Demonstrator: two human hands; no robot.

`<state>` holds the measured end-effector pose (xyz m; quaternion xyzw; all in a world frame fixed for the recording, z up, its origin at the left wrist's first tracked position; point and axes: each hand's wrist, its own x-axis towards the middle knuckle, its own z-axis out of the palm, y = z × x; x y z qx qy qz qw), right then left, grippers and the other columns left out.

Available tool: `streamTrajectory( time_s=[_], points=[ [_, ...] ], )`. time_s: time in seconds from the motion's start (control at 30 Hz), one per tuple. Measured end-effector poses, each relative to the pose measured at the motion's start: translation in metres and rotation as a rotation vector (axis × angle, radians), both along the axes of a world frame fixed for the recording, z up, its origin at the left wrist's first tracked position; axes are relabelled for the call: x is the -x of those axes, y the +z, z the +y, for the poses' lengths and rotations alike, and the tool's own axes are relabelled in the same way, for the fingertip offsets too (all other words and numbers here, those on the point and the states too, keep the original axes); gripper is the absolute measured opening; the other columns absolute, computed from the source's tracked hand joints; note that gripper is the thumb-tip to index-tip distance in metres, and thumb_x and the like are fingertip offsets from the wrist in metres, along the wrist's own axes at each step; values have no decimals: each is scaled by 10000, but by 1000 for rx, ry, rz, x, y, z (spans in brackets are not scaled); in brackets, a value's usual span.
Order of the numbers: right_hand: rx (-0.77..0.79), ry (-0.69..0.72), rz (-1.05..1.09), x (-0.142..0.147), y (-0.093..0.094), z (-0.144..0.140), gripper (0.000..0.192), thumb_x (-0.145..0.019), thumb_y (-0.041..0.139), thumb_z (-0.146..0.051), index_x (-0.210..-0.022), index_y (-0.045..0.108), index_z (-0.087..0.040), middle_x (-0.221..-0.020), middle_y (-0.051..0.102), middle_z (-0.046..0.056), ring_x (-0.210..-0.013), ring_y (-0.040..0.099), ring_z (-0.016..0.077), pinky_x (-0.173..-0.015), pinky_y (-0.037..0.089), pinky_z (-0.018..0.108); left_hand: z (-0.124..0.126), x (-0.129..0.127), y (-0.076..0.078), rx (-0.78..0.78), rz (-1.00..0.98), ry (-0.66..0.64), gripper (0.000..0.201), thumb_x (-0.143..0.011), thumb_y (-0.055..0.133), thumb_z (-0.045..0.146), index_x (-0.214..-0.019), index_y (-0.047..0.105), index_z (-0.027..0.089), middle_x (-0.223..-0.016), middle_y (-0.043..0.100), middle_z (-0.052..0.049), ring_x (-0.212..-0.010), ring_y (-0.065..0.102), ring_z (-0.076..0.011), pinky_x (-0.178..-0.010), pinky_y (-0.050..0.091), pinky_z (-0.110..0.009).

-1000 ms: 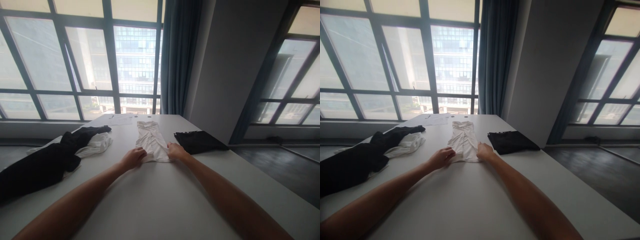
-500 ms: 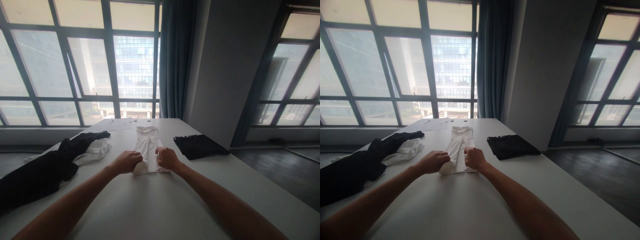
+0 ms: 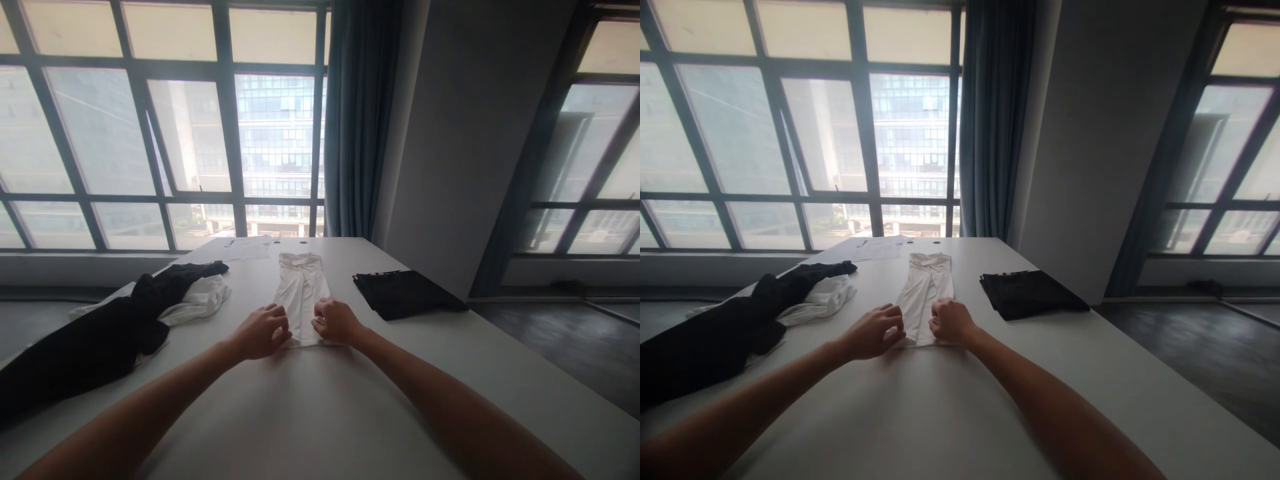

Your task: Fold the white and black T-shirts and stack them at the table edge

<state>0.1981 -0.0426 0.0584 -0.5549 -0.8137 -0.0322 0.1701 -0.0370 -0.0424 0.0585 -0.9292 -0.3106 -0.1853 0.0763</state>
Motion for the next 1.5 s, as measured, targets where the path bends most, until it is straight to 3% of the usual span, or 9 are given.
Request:
streamTrajectory(
  time_s=[0.23,0.33,0.47,0.53,0.77,1.07,1.23,1.4,1.5],
  points=[
    [99,-90,-49,-6,-8,3,365,-776,641,-315,-1117,664,-187,-997,728,90,-868,660,231,-712,388,285,21,15,-31,172,-68,18,601,-822,628,615,-1282,588,230,-1381,587,-118,-1265,540,-320,-1027,463,-472],
    [88,-175,-64,-3,-10,4,215,-867,545,-287,-985,683,-172,-934,729,109,-837,663,226,-688,370,286,26,19,-46,190,-130,45,478,-930,508,533,-1278,600,218,-1381,594,-120,-1291,536,-294,-1056,454,-457],
    [-180,-242,109,3,-6,4,251,-963,397,-249,-1022,625,-161,-950,706,100,-866,633,193,-745,364,273,24,16,-52,143,-207,9,381,-992,414,400,-1242,632,214,-1342,630,-99,-1303,534,-255,-1094,431,-427],
    [-217,-181,118,4,-7,3,232,-959,421,-260,-986,626,-157,-967,697,95,-900,617,191,-785,364,272,20,12,-50,133,-236,-3,391,-1000,385,374,-1245,636,203,-1320,646,-101,-1278,558,-244,-1090,439,-414],
    [18,80,-12,4,-18,3,259,-880,597,-391,-815,705,-165,-873,707,76,-781,618,173,-731,374,263,9,6,-43,190,-260,16,407,-999,372,366,-1256,644,204,-1308,655,-100,-1233,599,-225,-1067,466,-376],
    [49,203,245,4,-18,6,500,-1005,393,-461,-727,690,-171,-775,701,39,-711,601,138,-700,377,230,7,3,-40,222,-419,48,412,-1014,354,388,-1136,706,210,-1182,722,-96,-1108,666,-212,-987,497,-344],
    [96,-1,149,18,-13,34,378,-968,473,-420,-814,717,-175,-847,723,62,-765,627,155,-659,365,233,10,1,-40,279,-347,86,483,-1011,346,413,-822,732,194,-756,731,-62,-722,672,-182,-729,518,-290],
    [208,-135,141,30,-11,89,294,-882,602,-372,-1089,697,-185,-1037,731,80,-916,656,185,-711,408,237,25,11,-40,147,-419,352,276,-915,555,384,-994,728,185,-979,718,-89,-933,651,-229,-834,492,-335],
    [253,-200,284,35,-16,119,341,-816,678,-317,-1124,681,-169,-1072,719,95,-992,647,203,-785,439,247,33,19,-41,217,-349,509,216,-847,643,364,-928,746,192,-935,714,-80,-915,653,-244,-815,482,-345]
  ],
)
